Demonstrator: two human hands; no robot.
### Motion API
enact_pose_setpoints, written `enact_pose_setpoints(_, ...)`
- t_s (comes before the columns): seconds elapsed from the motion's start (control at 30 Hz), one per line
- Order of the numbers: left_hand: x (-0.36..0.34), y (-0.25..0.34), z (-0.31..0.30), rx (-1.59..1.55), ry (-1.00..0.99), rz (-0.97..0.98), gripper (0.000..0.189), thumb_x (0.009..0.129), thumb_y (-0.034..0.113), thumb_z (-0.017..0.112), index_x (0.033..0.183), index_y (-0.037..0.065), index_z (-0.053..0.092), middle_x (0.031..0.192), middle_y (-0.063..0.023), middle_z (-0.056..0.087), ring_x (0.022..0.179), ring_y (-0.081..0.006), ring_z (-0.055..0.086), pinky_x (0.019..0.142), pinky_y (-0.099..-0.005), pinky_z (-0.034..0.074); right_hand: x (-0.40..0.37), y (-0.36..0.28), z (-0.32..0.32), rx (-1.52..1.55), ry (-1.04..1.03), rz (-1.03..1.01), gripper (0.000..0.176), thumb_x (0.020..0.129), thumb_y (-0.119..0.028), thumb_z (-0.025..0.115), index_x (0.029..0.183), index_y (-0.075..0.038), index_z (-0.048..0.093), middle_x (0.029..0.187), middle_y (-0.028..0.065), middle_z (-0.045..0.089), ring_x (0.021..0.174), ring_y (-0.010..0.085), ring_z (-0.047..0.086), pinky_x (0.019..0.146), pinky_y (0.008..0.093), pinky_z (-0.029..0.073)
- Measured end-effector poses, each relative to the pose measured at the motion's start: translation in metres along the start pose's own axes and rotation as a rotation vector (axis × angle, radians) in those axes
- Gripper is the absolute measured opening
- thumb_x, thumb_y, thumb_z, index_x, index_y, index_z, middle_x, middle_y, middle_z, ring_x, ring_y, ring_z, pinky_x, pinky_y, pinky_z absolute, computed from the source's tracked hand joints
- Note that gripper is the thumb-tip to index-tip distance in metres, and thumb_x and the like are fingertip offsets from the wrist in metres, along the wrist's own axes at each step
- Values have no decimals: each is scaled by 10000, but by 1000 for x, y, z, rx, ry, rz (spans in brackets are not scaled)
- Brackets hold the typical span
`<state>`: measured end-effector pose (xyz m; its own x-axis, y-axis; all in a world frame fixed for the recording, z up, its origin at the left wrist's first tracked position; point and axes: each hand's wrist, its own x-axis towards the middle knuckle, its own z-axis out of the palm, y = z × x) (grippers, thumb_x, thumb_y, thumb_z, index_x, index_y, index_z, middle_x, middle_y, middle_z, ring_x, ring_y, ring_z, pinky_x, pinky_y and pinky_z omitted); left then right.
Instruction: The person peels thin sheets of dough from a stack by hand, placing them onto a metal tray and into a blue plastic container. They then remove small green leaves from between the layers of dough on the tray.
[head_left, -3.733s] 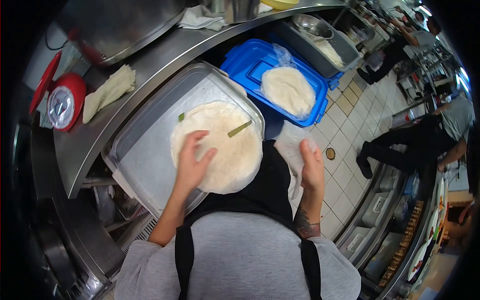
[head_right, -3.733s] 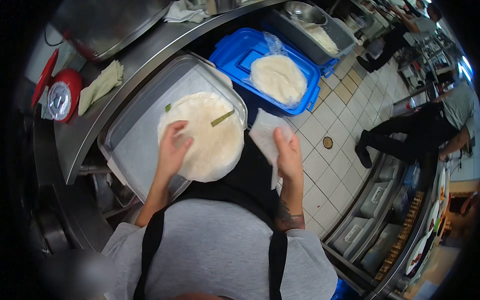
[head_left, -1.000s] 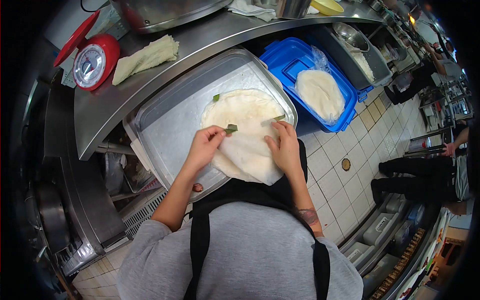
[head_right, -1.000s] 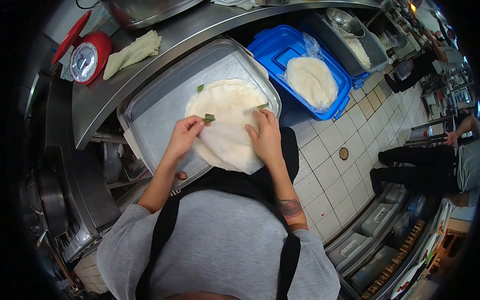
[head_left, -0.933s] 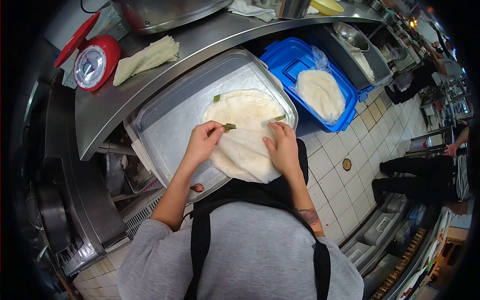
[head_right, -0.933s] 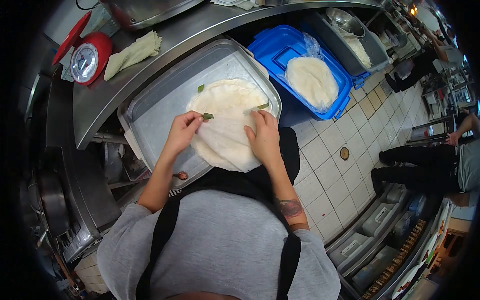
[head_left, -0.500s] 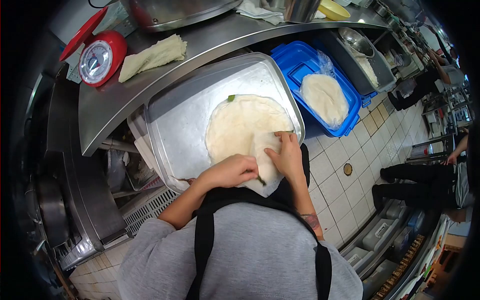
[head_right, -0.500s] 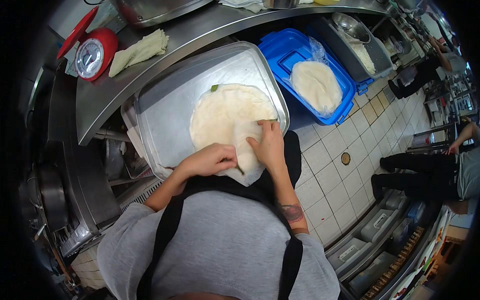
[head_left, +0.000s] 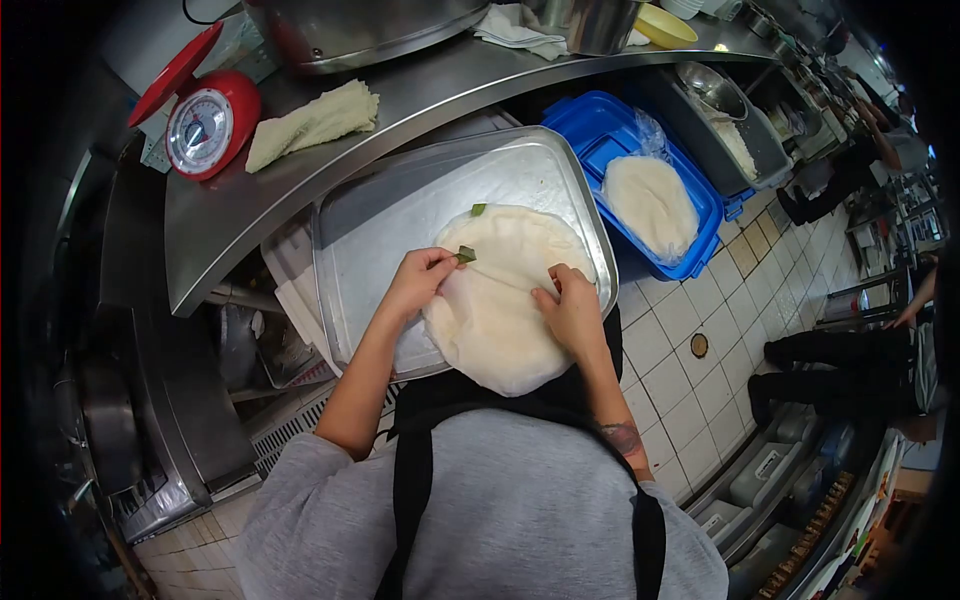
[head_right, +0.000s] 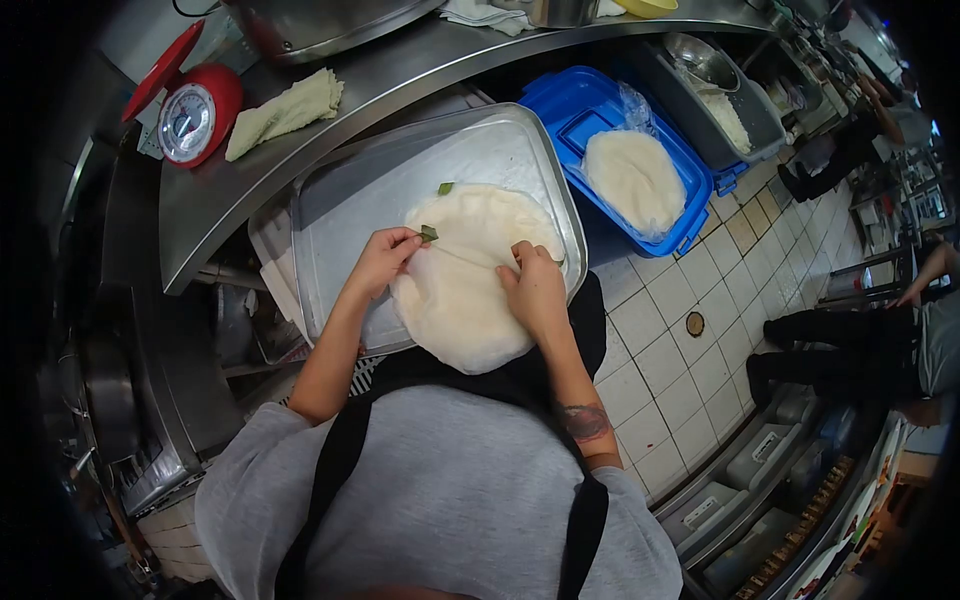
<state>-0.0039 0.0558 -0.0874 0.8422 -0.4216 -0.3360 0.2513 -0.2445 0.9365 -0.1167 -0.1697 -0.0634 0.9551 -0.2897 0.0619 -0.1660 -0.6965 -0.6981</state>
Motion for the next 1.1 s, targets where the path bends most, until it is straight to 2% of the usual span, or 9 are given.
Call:
enact_pose_setpoints(0.17, 1, 2, -3, -31, -8, -43, 182, 924, 202, 585, 919, 60, 699, 784, 39, 619, 621, -42, 465, 540, -199, 398, -9, -4, -1, -3, 156, -154, 186, 739, -117, 729, 867, -46, 614, 935, 121, 592, 945, 324, 577, 808, 412, 452)
enact_pose_setpoints(0.27, 1, 1, -2, -22, 3, -26, 180, 921, 193, 587, 919, 56, 704, 771, 35, 620, 609, -48, 461, 538, -208, 396, -18, 1, -7, -104, 175, -132, 275, 718, -140, 748, 946, -67, 613, 1071, 137, 562, 1090, 340, 505, 900, 428, 396)
enact_pose_setpoints(0.37, -1, 2, -1, -10, 8, -24, 181, 919, 191, 587, 919, 52, 702, 764, 34, 617, 605, -49, 459, 535, -209, 389, -29, 8, -3, -79, 497, -190, 486, 710, -166, 762, 1131, -42, 551, 1263, 217, 459, 1200, 395, 422, 986, 469, 333)
enact_pose_setpoints(0.47, 0, 1, -1, -34, 12, -21, 183, 919, 188, 587, 917, 44, 699, 763, 32, 618, 606, -50, 459, 533, -209, 384, -40, 24, 1, -62, 641, -109, 718, 735, -192, 758, 1319, 12, 393, 1396, 304, 299, 1298, 450, 310, 1059, 492, 269)
enact_pose_setpoints(0.5, 0, 0, -1, -44, 10, -19, 183, 918, 187, 587, 915, 42, 698, 764, 31, 619, 607, -50, 460, 532, -208, 383, -41, 30, 5, 83, 575, 13, 791, 804, -229, 703, 1400, 54, 267, 1426, 331, 248, 1346, 457, 245, 1101, 503, 206)
enact_pose_setpoints(0.63, -1, -1, 1, -33, 47, 6, 181, 918, 177, 584, 911, 33, 695, 760, 20, 622, 603, -53, 467, 530, -214, 385, -32, 42, 14, 161, 375, 39, 774, 882, -311, 598, 1442, 44, 198, 1434, 335, 235, 1351, 463, 233, 1108, 473, 217)
enact_pose_setpoints(0.77, -7, -10, 0, -31, 189, 63, 183, 915, 168, 582, 905, 20, 689, 746, 9, 624, 609, -59, 486, 532, -222, 394, 5, 45, 8, 196, 247, -70, 737, 899, -337, 574, 1447, 9, 225, 1433, 319, 240, 1350, 448, 252, 1090, 459, 266)
enact_pose_setpoints(0.9, -14, -18, -3, -26, 366, 97, 186, 910, 161, 582, 901, 3, 681, 729, 4, 626, 632, -63, 508, 561, -216, 405, 38, 39, 20, 210, 183, -151, 666, 917, -316, 524, 1452, -25, 253, 1444, 265, 275, 1370, 394, 236, 1119, 437, 208)
enact_pose_setpoints(1.1, -23, -12, -7, -66, 494, 151, 138, 892, 106, 591, 893, -7, 669, 732, 1, 607, 672, -80, 523, 644, -232, 427, 39, 15, 27, 104, 239, -145, 722, 847, -294, 649, 1421, -21, 307, 1461, 275, 254, 1386, 417, 203, 1111, 453, 229)
